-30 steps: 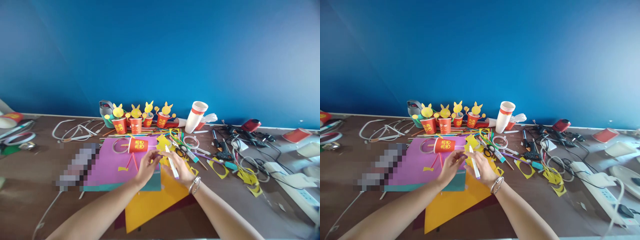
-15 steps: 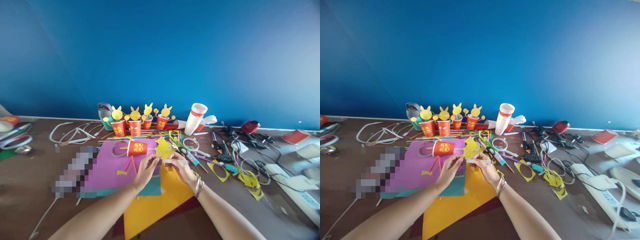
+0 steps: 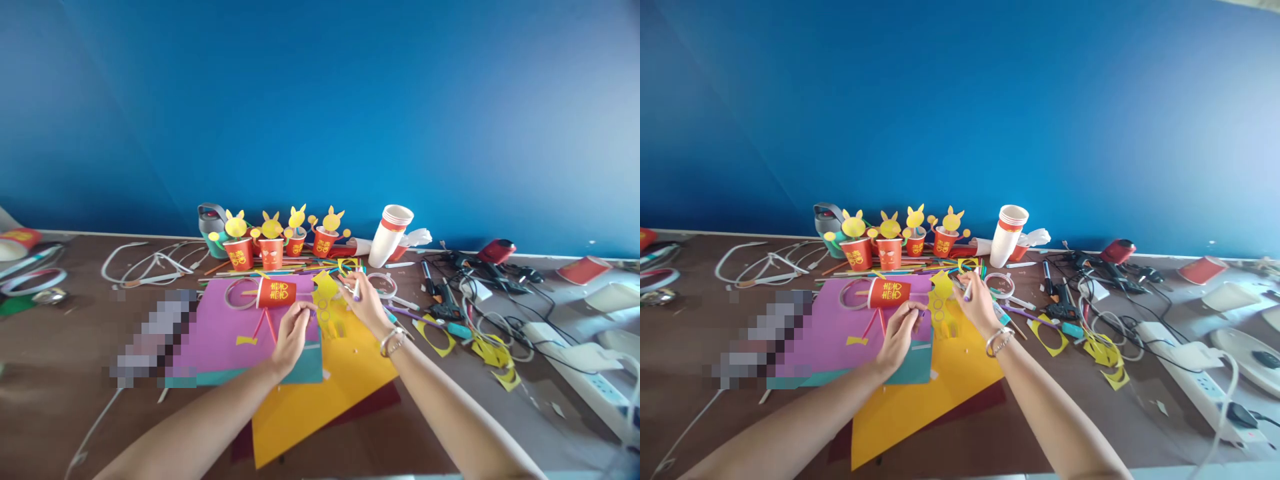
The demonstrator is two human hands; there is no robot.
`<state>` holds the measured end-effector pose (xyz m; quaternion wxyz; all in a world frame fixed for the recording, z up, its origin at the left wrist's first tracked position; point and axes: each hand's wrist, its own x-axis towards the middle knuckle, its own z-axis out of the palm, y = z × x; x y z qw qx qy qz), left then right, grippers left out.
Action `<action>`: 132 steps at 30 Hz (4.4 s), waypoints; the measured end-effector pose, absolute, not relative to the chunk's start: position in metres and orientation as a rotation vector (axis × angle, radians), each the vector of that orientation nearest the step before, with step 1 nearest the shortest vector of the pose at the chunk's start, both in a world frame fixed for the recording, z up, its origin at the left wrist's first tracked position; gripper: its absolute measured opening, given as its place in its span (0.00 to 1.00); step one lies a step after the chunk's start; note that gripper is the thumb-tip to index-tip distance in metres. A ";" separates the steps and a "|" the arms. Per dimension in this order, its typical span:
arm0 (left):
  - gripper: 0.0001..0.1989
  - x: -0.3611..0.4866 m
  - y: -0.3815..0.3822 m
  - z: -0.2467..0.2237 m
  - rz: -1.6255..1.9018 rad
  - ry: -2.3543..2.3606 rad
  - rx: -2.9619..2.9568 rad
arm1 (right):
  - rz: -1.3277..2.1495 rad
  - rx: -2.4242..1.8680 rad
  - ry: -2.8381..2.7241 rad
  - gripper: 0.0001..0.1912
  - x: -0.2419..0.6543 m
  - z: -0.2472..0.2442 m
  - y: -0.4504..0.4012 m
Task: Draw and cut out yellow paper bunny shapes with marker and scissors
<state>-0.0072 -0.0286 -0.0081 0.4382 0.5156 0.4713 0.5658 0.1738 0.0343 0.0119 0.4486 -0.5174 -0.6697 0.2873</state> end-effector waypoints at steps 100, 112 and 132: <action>0.18 0.002 -0.046 0.006 0.116 1.520 2.424 | 1.061 -1.372 -1.584 0.13 0.180 -0.020 0.013; 0.19 0.002 -0.046 0.005 0.106 1.513 2.407 | 1.077 -1.363 -1.605 0.13 0.181 -0.019 0.012; 0.18 0.003 -0.047 0.005 0.148 1.570 2.418 | 1.220 -1.279 -1.136 0.14 0.183 -0.012 0.014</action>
